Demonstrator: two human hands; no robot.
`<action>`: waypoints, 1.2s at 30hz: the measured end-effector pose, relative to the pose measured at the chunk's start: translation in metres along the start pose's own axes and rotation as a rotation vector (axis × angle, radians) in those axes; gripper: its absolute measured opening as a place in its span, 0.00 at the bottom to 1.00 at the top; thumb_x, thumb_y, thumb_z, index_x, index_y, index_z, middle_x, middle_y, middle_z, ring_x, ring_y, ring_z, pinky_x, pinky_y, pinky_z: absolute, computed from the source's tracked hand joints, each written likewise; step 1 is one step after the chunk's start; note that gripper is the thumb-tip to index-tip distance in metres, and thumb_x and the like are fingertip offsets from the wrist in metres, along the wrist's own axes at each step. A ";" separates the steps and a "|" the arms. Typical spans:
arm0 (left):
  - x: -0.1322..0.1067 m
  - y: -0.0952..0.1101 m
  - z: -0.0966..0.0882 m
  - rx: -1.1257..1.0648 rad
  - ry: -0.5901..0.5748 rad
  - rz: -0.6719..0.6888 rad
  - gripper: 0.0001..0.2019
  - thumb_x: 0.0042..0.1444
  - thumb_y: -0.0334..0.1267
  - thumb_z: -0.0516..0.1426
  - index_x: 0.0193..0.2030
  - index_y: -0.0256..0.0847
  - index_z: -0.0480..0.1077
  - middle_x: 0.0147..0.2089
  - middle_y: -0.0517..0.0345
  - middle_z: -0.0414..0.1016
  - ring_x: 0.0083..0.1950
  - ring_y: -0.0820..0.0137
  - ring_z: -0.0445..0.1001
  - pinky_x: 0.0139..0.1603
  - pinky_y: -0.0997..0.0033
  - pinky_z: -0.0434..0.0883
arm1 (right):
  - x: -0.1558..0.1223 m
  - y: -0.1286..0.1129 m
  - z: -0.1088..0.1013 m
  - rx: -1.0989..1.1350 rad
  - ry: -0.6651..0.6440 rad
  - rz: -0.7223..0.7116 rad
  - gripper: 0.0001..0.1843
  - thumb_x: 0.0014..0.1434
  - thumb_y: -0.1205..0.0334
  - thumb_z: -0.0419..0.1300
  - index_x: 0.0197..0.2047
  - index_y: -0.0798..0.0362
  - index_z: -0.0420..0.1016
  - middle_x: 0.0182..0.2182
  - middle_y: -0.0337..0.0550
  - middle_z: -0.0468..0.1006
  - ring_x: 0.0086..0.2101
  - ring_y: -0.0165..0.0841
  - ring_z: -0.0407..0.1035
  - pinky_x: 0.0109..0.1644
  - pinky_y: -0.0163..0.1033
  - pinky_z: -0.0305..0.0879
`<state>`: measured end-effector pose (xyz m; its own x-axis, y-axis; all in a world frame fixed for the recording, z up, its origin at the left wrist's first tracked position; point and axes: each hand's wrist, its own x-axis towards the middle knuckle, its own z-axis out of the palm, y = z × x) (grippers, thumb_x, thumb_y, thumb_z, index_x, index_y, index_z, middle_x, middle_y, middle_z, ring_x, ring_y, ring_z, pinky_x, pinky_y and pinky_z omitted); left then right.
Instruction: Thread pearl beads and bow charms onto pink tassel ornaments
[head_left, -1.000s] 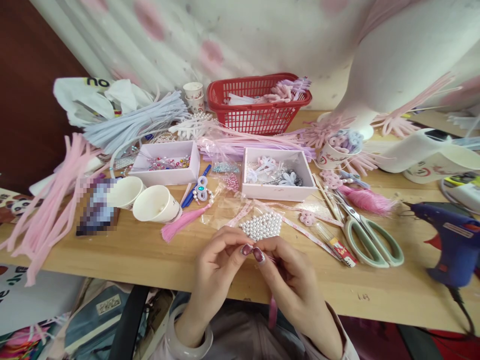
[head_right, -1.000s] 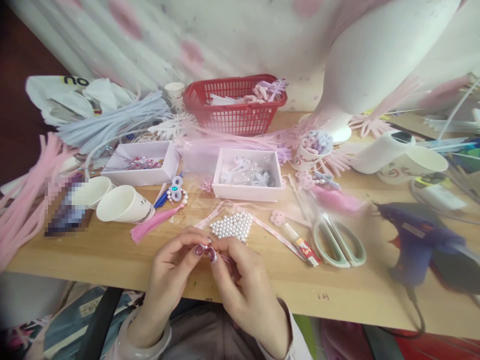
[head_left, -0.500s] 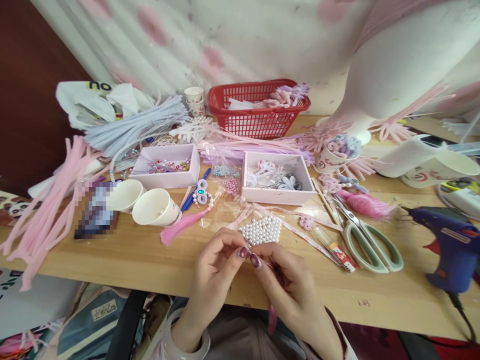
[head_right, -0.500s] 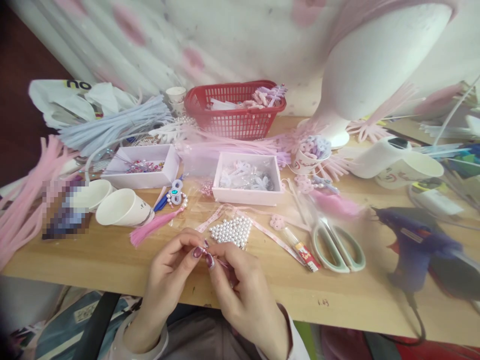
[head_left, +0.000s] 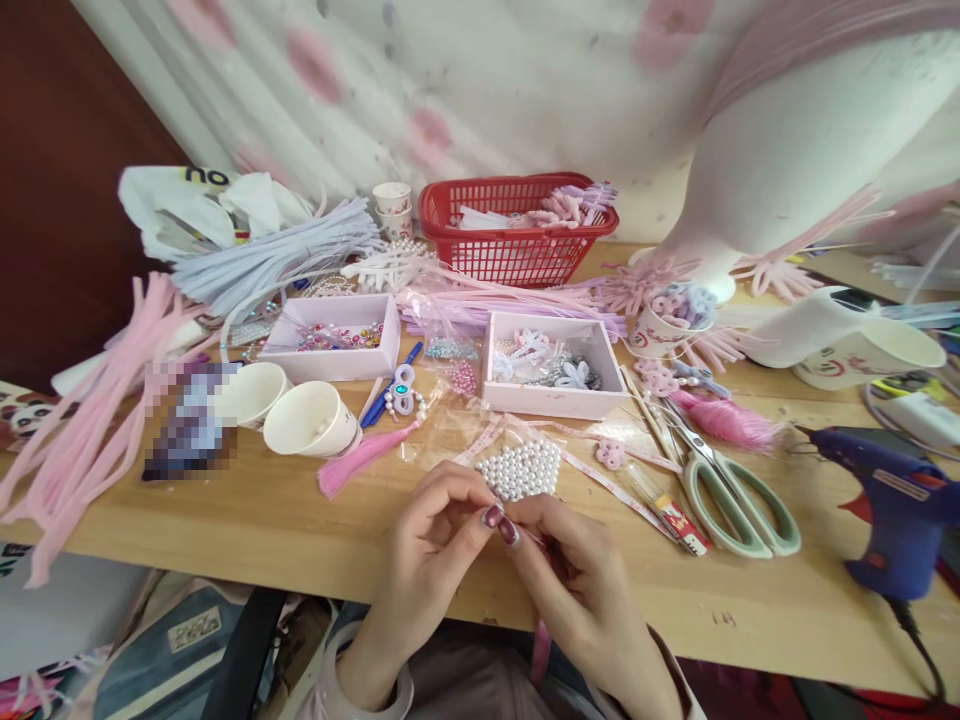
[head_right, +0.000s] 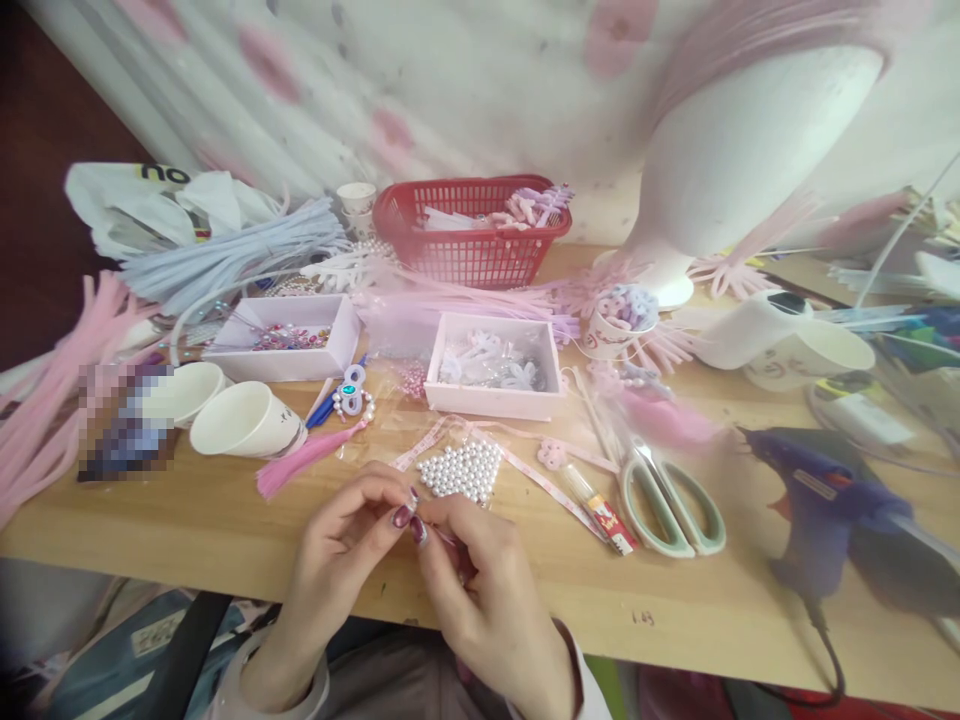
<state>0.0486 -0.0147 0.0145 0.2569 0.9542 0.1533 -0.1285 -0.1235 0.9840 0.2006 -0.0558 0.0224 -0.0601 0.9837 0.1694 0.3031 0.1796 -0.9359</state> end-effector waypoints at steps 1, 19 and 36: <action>-0.001 0.000 -0.001 0.028 0.012 0.032 0.04 0.64 0.34 0.60 0.36 0.43 0.75 0.38 0.59 0.72 0.42 0.71 0.72 0.43 0.77 0.70 | 0.000 0.000 0.000 0.001 0.002 0.001 0.09 0.69 0.65 0.55 0.40 0.53 0.76 0.23 0.33 0.69 0.23 0.27 0.61 0.27 0.32 0.56; -0.007 -0.002 0.001 0.211 0.174 0.158 0.07 0.62 0.36 0.60 0.32 0.43 0.75 0.33 0.58 0.73 0.36 0.69 0.74 0.37 0.74 0.71 | 0.003 -0.003 0.009 0.168 0.022 0.112 0.16 0.70 0.51 0.55 0.41 0.50 0.79 0.24 0.38 0.70 0.28 0.34 0.66 0.33 0.36 0.60; -0.007 -0.010 0.018 0.188 0.396 0.300 0.10 0.60 0.44 0.62 0.30 0.44 0.76 0.33 0.56 0.75 0.35 0.65 0.74 0.35 0.72 0.73 | 0.004 0.019 0.035 0.216 0.226 0.070 0.26 0.65 0.39 0.56 0.33 0.53 0.78 0.20 0.33 0.57 0.22 0.28 0.49 0.26 0.37 0.45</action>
<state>0.0658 -0.0247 0.0058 -0.1505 0.8948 0.4203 0.0427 -0.4188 0.9071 0.1724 -0.0485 -0.0051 0.1742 0.9741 0.1445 0.0889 0.1306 -0.9874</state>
